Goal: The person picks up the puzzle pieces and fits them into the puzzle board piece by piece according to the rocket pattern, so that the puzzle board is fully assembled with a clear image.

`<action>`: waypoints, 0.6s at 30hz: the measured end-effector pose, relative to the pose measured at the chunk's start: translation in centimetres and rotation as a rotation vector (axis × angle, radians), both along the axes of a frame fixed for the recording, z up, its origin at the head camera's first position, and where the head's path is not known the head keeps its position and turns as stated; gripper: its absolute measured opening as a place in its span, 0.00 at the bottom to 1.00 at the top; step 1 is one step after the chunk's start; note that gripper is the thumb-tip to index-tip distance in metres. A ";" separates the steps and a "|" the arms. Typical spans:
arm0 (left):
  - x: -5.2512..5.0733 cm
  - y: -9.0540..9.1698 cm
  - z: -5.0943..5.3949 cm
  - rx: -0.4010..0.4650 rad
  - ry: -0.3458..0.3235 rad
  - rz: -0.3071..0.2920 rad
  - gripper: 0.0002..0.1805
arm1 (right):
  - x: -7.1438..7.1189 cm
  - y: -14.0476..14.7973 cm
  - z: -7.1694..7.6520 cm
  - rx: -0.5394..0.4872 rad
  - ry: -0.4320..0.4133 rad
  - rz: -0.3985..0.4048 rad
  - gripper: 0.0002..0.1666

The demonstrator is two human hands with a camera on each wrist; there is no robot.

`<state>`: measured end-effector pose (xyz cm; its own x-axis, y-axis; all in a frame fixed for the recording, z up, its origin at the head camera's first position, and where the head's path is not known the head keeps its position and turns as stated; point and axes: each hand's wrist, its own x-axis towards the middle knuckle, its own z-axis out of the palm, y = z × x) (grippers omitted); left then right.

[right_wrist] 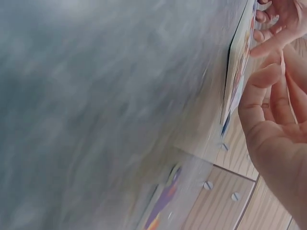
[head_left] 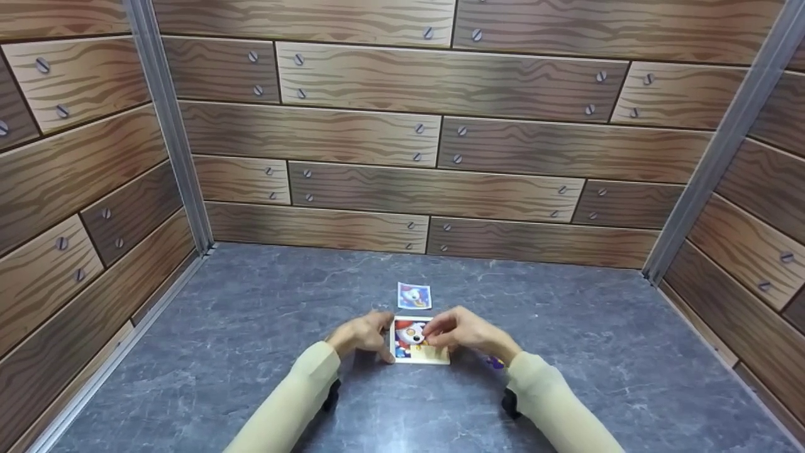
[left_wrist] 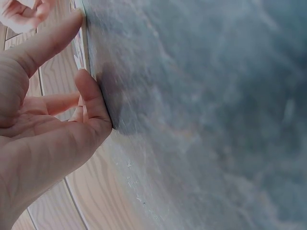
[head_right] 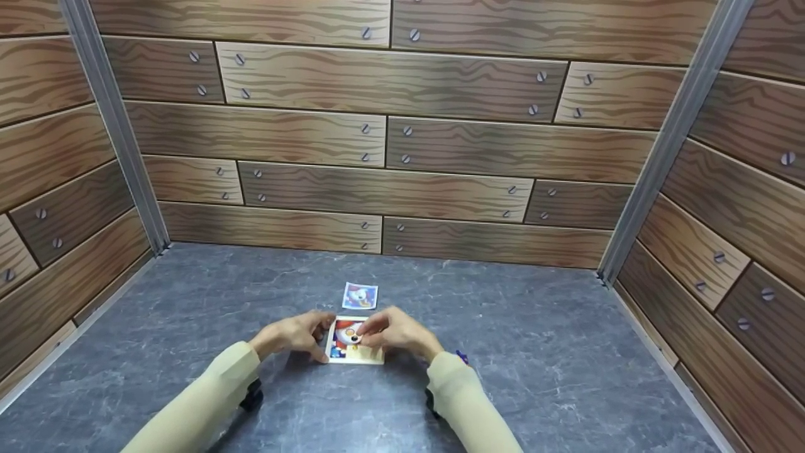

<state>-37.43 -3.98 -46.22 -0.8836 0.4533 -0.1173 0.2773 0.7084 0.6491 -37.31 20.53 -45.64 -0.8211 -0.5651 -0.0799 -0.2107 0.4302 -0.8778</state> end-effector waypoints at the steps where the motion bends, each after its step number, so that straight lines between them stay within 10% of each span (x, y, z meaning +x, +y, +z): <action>1: 0.0 0.0 0.0 0.003 -0.007 0.007 0.35 | 0.0 0.3 0.0 0.011 0.005 0.012 0.16; 18: -0.1 0.2 0.1 -0.007 -0.015 0.010 0.35 | 0.9 5.1 0.4 0.135 0.048 0.086 0.14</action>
<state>-37.48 -3.83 -46.12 -0.8861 0.4438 -0.1335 0.2607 0.7156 0.6481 -36.46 25.61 -45.29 -0.7748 -0.6205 -0.1216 -0.2925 0.5222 -0.8011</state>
